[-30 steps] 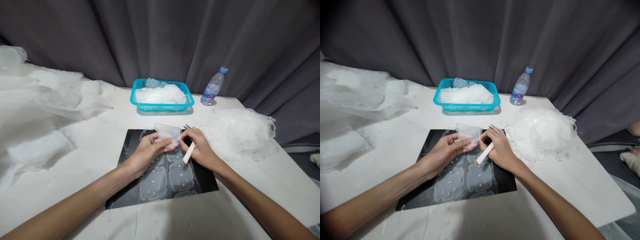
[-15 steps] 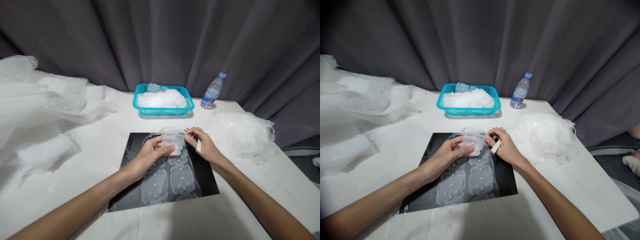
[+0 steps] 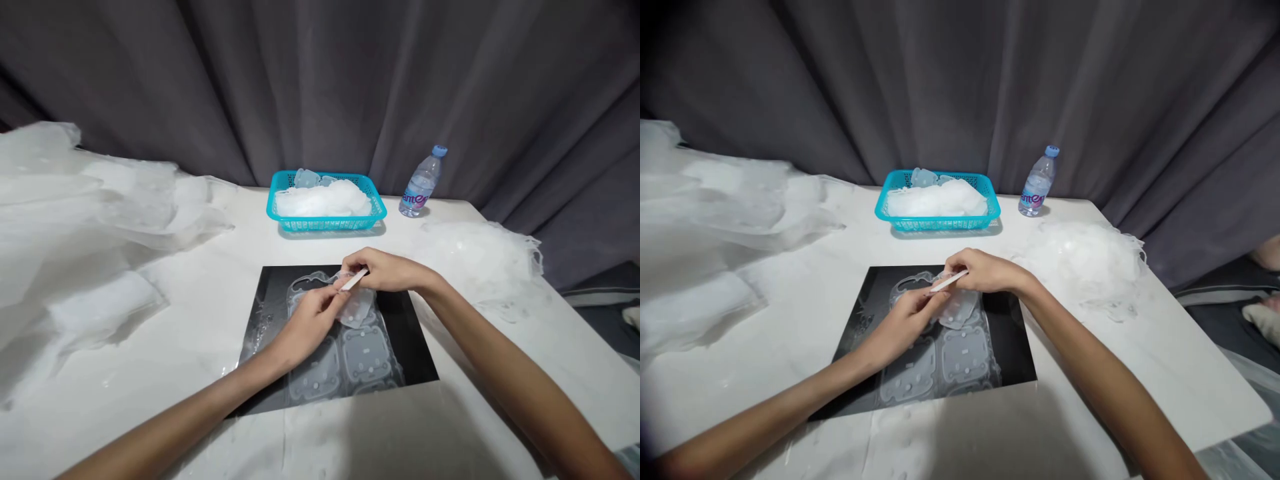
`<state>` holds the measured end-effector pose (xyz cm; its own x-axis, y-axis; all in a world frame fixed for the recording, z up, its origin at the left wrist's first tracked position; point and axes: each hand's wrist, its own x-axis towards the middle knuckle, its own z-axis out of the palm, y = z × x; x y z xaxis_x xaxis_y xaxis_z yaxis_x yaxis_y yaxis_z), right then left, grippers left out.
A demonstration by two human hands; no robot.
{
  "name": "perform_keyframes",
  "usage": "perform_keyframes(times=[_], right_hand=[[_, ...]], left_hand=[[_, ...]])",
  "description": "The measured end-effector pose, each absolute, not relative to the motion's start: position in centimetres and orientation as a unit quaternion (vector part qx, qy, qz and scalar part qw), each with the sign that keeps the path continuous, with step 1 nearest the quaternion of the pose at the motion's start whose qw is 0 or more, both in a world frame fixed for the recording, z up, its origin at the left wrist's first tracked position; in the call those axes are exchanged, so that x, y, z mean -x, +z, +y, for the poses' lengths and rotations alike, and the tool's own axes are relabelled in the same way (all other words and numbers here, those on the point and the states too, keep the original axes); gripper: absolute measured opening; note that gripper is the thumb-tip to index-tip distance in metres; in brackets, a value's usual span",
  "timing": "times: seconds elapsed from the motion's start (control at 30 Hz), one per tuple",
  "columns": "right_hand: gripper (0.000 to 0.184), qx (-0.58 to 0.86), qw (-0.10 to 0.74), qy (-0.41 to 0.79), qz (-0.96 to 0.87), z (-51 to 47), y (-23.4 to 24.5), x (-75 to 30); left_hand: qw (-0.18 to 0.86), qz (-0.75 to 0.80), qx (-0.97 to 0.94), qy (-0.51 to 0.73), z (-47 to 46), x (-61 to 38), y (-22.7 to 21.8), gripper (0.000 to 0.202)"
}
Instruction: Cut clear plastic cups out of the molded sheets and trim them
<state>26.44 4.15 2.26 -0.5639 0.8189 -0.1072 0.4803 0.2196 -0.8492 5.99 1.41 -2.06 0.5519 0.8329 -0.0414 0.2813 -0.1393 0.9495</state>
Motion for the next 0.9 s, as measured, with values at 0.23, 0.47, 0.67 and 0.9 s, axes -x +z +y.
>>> perform_keyframes(times=[0.23, 0.47, 0.67, 0.9], right_hand=[[0.005, 0.435, 0.149, 0.423, -0.781, 3.7, 3.2, -26.7], [0.008, 0.609, 0.181, 0.257, -0.728, 4.2, 0.0, -25.6], [0.022, 0.561, 0.165, 0.372, -0.721, 4.4, 1.5, -27.7], [0.029, 0.463, 0.141, 0.514, -0.708, 3.6, 3.5, -28.9]], left_hand=[[0.493, 0.368, -0.748, 0.249, 0.8, -6.1, -2.4, 0.041], [0.346, 0.322, -0.843, 0.256, -1.5, -6.1, -2.8, 0.031], [0.352, 0.369, -0.811, 0.288, -0.7, -5.6, -2.8, 0.037], [0.388, 0.416, -0.762, 0.309, -0.6, -5.6, -2.2, 0.024]])
